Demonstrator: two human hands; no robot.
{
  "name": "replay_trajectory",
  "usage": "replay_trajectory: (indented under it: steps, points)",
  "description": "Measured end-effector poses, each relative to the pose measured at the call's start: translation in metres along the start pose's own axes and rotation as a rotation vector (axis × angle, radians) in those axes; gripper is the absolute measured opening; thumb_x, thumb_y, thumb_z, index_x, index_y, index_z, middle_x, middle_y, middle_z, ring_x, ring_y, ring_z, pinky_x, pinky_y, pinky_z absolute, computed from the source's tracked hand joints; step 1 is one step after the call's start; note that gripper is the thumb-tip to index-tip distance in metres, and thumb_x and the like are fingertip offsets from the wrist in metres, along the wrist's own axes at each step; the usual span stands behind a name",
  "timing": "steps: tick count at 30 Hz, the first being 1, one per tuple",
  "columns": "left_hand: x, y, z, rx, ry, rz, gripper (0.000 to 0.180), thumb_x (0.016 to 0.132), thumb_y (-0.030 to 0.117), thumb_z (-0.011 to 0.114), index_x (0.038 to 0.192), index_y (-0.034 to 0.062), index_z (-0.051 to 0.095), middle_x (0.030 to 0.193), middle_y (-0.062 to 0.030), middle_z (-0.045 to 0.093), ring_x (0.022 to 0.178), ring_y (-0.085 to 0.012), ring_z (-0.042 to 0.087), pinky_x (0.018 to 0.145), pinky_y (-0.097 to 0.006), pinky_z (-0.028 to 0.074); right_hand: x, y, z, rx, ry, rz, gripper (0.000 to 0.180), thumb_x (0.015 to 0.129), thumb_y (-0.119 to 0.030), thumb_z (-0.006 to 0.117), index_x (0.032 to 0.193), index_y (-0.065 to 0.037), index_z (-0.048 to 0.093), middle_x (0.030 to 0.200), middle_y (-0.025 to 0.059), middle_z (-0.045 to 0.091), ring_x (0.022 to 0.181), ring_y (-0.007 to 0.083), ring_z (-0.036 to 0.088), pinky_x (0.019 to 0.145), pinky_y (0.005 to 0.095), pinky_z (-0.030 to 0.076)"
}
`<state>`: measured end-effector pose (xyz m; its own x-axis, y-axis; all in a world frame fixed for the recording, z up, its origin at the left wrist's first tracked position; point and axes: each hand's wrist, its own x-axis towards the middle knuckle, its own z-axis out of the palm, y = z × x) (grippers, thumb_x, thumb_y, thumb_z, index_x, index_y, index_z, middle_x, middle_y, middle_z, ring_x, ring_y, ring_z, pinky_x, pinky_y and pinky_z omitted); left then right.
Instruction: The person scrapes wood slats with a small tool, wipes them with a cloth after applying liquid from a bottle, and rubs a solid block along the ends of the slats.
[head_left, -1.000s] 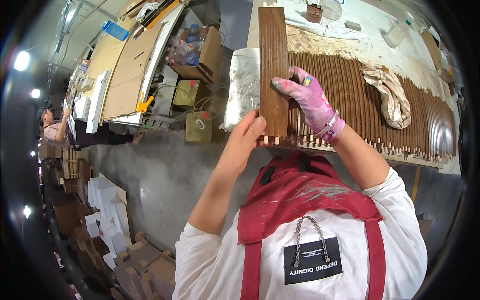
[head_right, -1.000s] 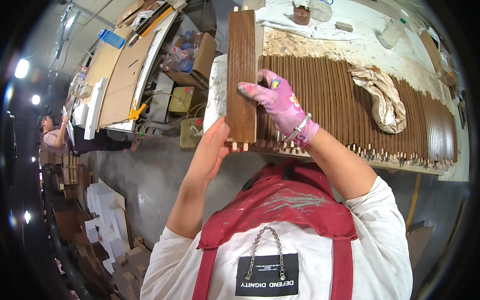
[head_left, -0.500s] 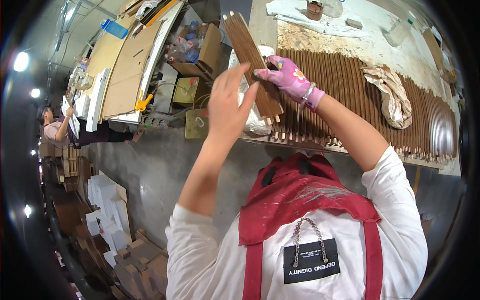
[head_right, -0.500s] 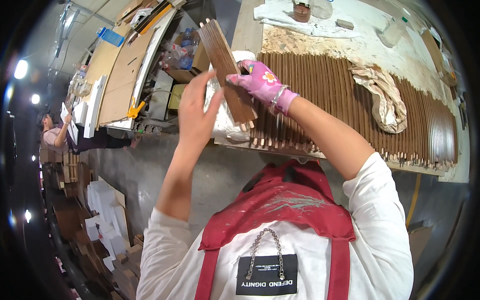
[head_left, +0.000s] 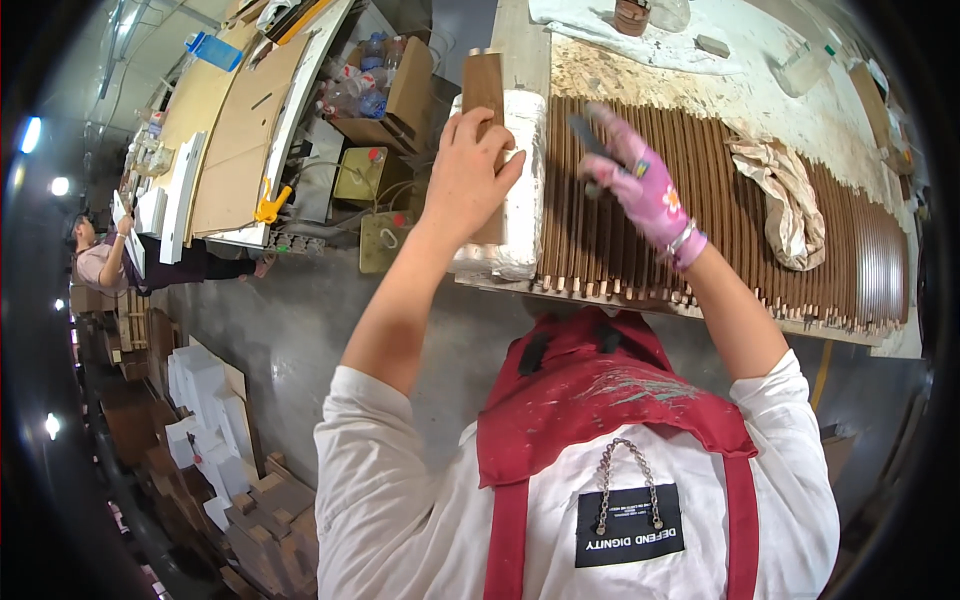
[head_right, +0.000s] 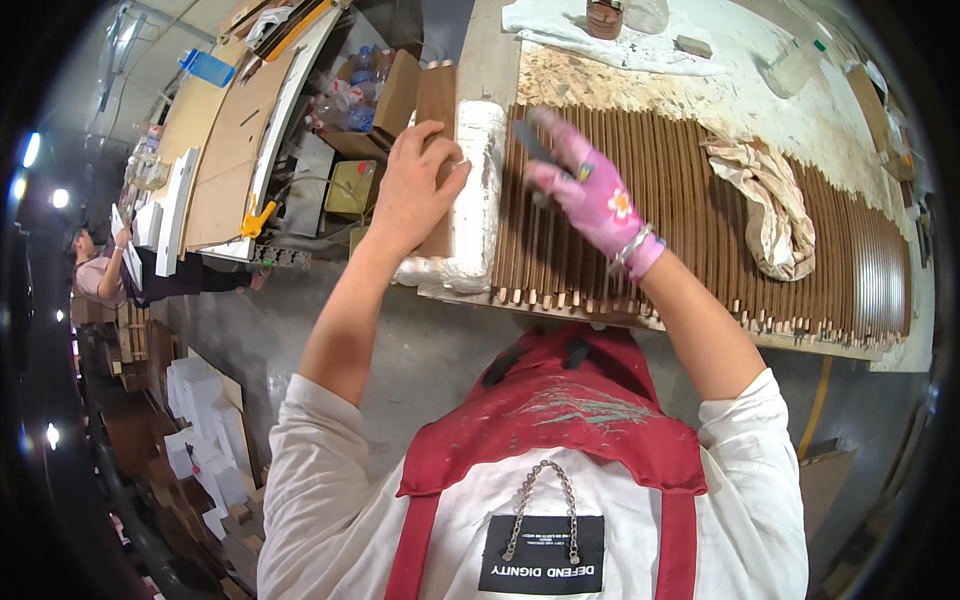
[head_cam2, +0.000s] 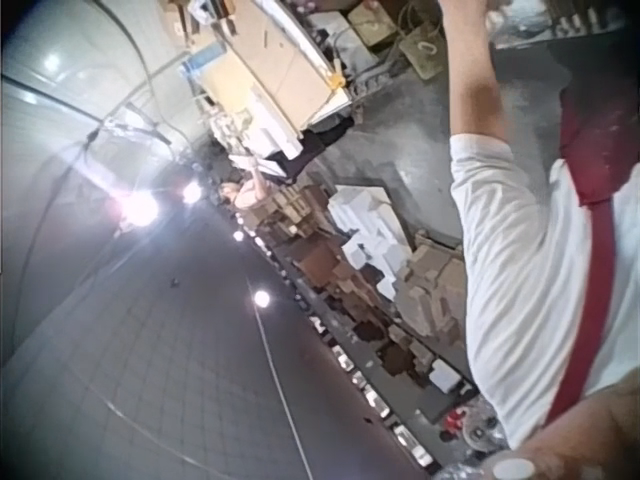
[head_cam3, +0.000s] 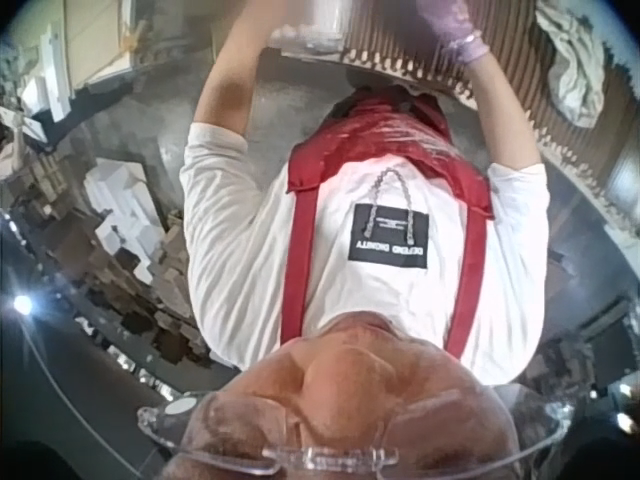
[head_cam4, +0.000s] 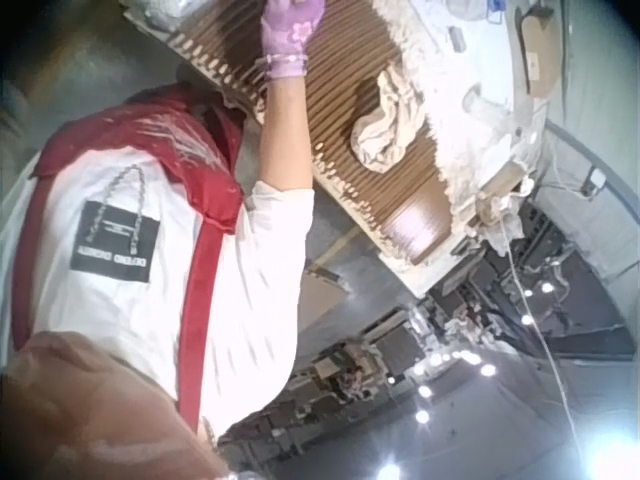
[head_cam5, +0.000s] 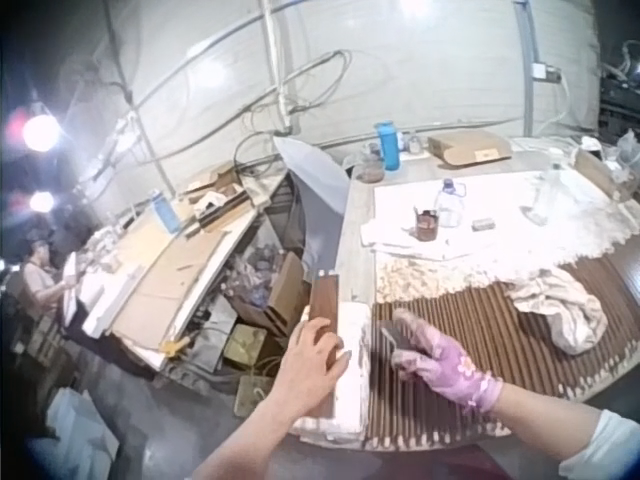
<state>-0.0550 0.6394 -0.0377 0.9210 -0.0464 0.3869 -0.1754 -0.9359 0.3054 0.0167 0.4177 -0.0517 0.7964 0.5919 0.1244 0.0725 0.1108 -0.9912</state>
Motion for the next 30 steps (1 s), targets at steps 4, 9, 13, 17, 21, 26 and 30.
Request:
replay_trajectory:
  steps: [4,9,13,17,21,26,30]
  points:
    - [0.01,-0.02,0.011,-0.025,0.071,-0.017,0.023,0.089,0.023,0.058,0.107,0.0103,0.063,0.123,-0.0154,0.049,0.119,-0.0357,0.042,0.101,-0.046,0.034,-0.014,-0.017,0.03,-0.386,-0.329,-0.178,0.05,0.089,-0.017,0.058,0.137,-0.01,0.045,0.099,0.0132,0.068,0.083,0.0266,0.068,0.073,0.0355,0.053]
    - [0.012,-0.024,0.012,-0.132,0.063,-0.082,0.024,0.092,0.023,0.053,0.112,0.0156,0.065,0.125,-0.0129,0.048,0.121,-0.0296,0.042,0.103,-0.042,0.028,-0.016,-0.011,0.038,-0.705,-0.389,-0.193,0.051,0.082,-0.004,0.055,0.132,-0.013,0.047,0.086,0.0116,0.068,0.075,0.0339,0.065,0.066,0.0418,0.052]
    - [0.015,-0.018,0.009,-0.091,0.035,-0.178,0.034,0.091,0.026,0.056,0.123,0.0199,0.059,0.129,-0.0138,0.044,0.12,-0.0313,0.04,0.102,-0.045,0.032,-0.014,-0.008,0.036,-0.725,-0.401,-0.234,0.038,0.082,-0.003,0.055,0.119,-0.009,0.052,0.085,0.0132,0.067,0.073,0.0358,0.065,0.063,0.0435,0.051]
    - [0.011,-0.022,0.018,-0.066,-0.04,-0.241,0.038,0.093,0.031,0.052,0.129,0.0215,0.055,0.143,-0.0152,0.034,0.13,-0.0369,0.032,0.106,-0.047,0.03,-0.006,-0.03,0.044,-0.746,-0.439,-0.126,0.024,0.087,-0.004,0.055,0.111,-0.003,0.052,0.085,0.0233,0.064,0.079,0.041,0.062,0.065,0.0454,0.049]
    - [0.013,-0.028,0.017,-0.213,-0.077,-0.259,0.039,0.094,0.031,0.05,0.131,0.0221,0.054,0.15,-0.014,0.027,0.136,-0.0364,0.028,0.109,-0.047,0.028,0.008,-0.038,0.05,-0.746,-0.504,-0.202,0.032,0.087,-0.009,0.057,0.12,-0.01,0.054,0.084,0.019,0.065,0.074,0.0381,0.063,0.063,0.0435,0.049]
    - [0.013,-0.028,0.018,-0.239,-0.072,-0.257,0.038,0.095,0.03,0.049,0.132,0.0222,0.053,0.15,-0.0138,0.027,0.136,-0.0362,0.027,0.11,-0.046,0.028,0.02,-0.039,0.05,-0.886,-0.607,-0.184,0.049,0.083,-0.009,0.061,0.129,-0.023,0.056,0.091,0.0152,0.067,0.075,0.0342,0.064,0.066,0.04,0.05]
    - [0.013,-0.028,0.017,-0.23,-0.078,-0.265,0.038,0.095,0.03,0.05,0.132,0.0226,0.053,0.15,-0.0134,0.026,0.136,-0.0361,0.027,0.11,-0.047,0.028,0.024,-0.04,0.045,-0.808,-0.687,-0.151,0.047,0.082,-0.009,0.058,0.127,-0.021,0.058,0.092,0.0131,0.068,0.078,0.0312,0.066,0.068,0.0379,0.052]
